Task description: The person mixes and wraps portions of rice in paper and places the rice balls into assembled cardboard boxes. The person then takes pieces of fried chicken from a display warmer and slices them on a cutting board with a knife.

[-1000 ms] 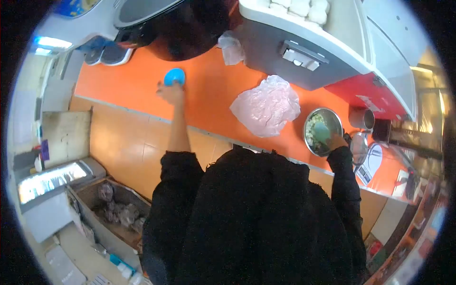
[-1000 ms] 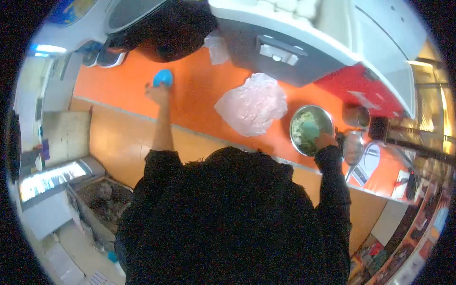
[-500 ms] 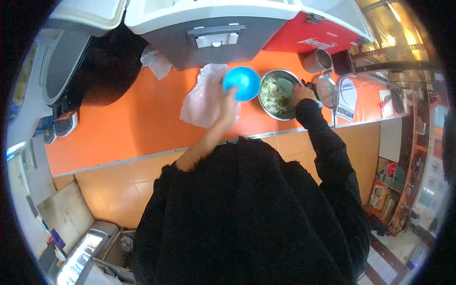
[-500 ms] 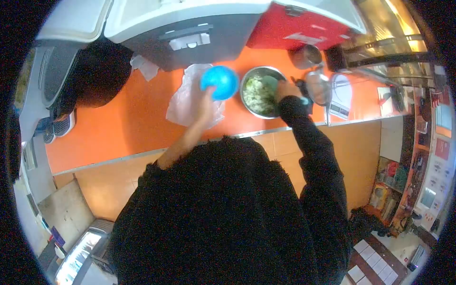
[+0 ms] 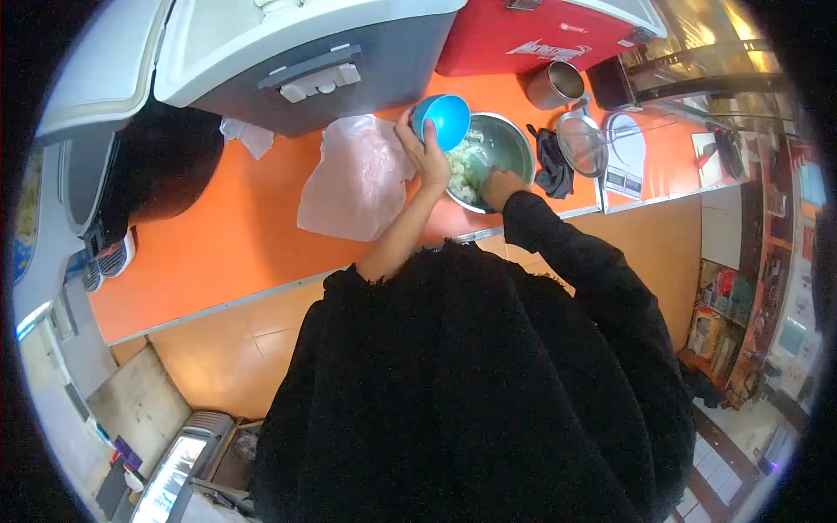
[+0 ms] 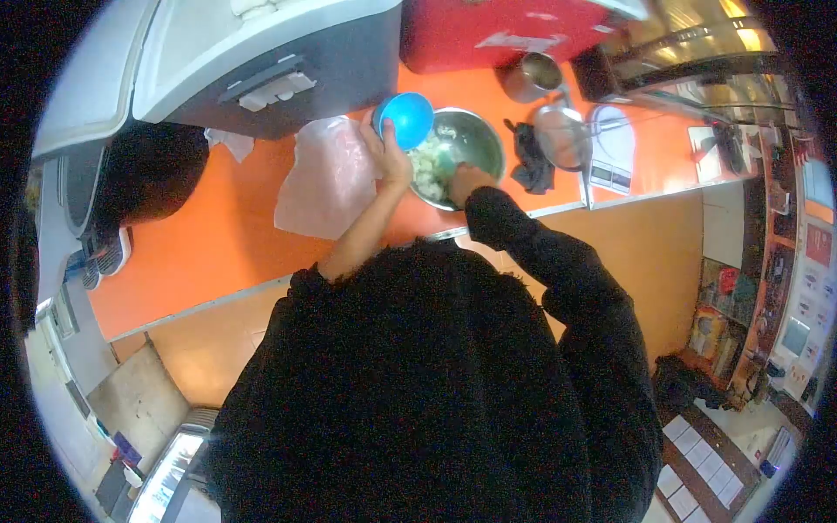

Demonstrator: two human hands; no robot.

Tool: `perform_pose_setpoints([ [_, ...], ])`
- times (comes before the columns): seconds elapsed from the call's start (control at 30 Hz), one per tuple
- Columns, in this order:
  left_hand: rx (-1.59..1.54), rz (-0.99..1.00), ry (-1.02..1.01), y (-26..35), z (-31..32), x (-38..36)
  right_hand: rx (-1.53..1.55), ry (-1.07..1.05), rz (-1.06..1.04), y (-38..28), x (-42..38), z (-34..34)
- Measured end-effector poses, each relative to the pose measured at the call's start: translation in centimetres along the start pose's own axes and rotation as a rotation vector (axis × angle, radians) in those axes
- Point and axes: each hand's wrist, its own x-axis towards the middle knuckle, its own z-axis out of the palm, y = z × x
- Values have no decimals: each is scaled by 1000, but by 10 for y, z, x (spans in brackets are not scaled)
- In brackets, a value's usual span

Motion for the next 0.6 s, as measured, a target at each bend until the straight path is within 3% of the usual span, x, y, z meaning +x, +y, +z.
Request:
perform_pose_setpoints([
  [0.13,104,65,-27,8,1,3,48,-68,-19,1,11,-2],
  [0.33,175,135,-100,10,1,3,113,46,-311,26,29,3],
  [0.4,161,134,-113,6,1,4,263,-320,-134,21,28,-21],
  [0.43,163,140,-119,5,1,3,270,-315,-136,22,23,-28],
  [0.53,91,92,-57,5,3,5,267,-224,-478,32,17,-40],
  [0.6,48,77,-16,8,1,6,632,-357,-185,42,27,-34],
])
